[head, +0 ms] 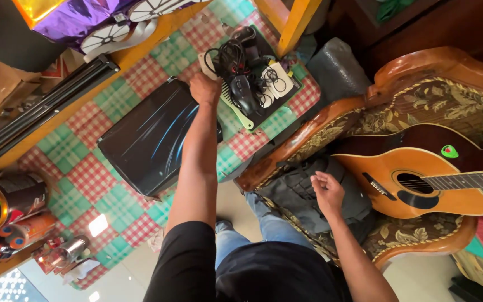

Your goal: Organizing various household items including a laptop, guitar, backpack, and storage box.

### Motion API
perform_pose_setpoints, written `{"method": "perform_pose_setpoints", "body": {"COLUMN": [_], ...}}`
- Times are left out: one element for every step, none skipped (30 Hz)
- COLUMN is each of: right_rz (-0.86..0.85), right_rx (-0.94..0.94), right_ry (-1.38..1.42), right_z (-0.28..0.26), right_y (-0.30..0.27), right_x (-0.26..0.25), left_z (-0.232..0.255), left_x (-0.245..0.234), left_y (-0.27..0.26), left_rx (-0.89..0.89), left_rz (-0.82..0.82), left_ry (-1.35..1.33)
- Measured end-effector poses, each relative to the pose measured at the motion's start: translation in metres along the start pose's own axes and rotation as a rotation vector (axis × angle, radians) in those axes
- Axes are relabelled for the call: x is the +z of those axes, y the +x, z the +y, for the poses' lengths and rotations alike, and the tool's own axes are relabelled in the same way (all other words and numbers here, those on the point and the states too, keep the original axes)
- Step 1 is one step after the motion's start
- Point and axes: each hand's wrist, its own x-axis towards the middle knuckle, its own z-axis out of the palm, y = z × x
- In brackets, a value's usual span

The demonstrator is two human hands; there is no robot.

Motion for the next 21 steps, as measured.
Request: {"method": "perform_pose_setpoints", "body": {"right_rz": [0.001,-0.004,-0.009,-0.006,-0.013,-0.023,-0.025,-0.025,-0.025,-0.024,-0.022,-0.023,-0.027,-0.037,-0.046,-0.061,-0.068,-0.077,-0.094,-0.112,-0.130], "right_rx": [0.003,-0.004,-0.011,-0.006,-0.018,-0.031,-0.028,-0.051,-0.073,-0.084,-0.078,-0.065,-0.069,-0.064,-0.059,-0.056,-0.054,-0.062,-0.070,-0.069,-0.069], "right_ry": [-0.002,-0.005,-0.009,-0.011,-0.028,-0.044,-0.045,-0.060,-0.075,-0.076,-0.067,-0.064,-0.071,-0.060,-0.050,-0.055,-0.060,-0.059,-0.060,-0.052,-0.044], "right_z": [-0.002,-0.005,-0.007,-0.009,-0.010,-0.012,-0.010,-0.010,-0.010,-0.010,-0.009,-0.008,-0.010,-0.010,-0.011,-0.010,-0.009,-0.010,-0.009,-0.008,-0.008], "right_y": [0.002,0.005,0.007,0.009,0.009,0.011,0.006,0.008,0.009,0.011,0.013,0.010,0.011,0.011,0.009,0.006,0.001,0.003,0.004,0.007,0.009], "right_x": [0.002,0.004,0.006,0.007,0.008,0.011,0.010,0.012,0.014,0.016,0.018,0.017,0.017,0.017,0.017,0.017,0.017,0.020,0.023,0.027,0.032], "left_z": [-0.003,-0.004,-0.006,-0.004,-0.002,-0.002,-0.007,-0.010,-0.012,-0.013,-0.015,-0.020,-0.016,-0.016,-0.017,-0.021,-0.025,-0.027,-0.027,-0.027,-0.028], "left_x": [0.011,0.023,0.034,0.030,0.026,0.021,0.025,0.028,0.030,0.031,0.032,0.035,0.035,0.033,0.032,0.033,0.033,0.030,0.018,0.003,-0.013], "left_y": [-0.002,-0.003,-0.004,-0.008,-0.012,-0.015,-0.014,-0.009,-0.004,-0.001,0.002,0.000,-0.001,-0.003,-0.005,-0.009,-0.014,-0.012,-0.026,-0.038,-0.050], "left_rx": [0.000,-0.014,-0.027,-0.027,-0.068,-0.113,-0.115,-0.095,-0.075,-0.074,-0.052,-0.035,-0.042,-0.047,-0.052,-0.068,-0.038,-0.006,-0.020,0.024,0.070], "left_rz": [-0.004,0.038,0.079,0.073,0.034,-0.001,-0.003,0.015,0.033,0.039,0.034,0.022,0.022,0.032,0.042,0.043,0.051,0.070,0.082,0.094,0.107], "left_ry": [0.001,-0.019,-0.040,-0.039,-0.040,-0.041,-0.039,-0.022,-0.005,-0.015,-0.020,-0.022,-0.028,-0.051,-0.074,-0.071,-0.066,-0.066,-0.067,-0.141,-0.215]}}
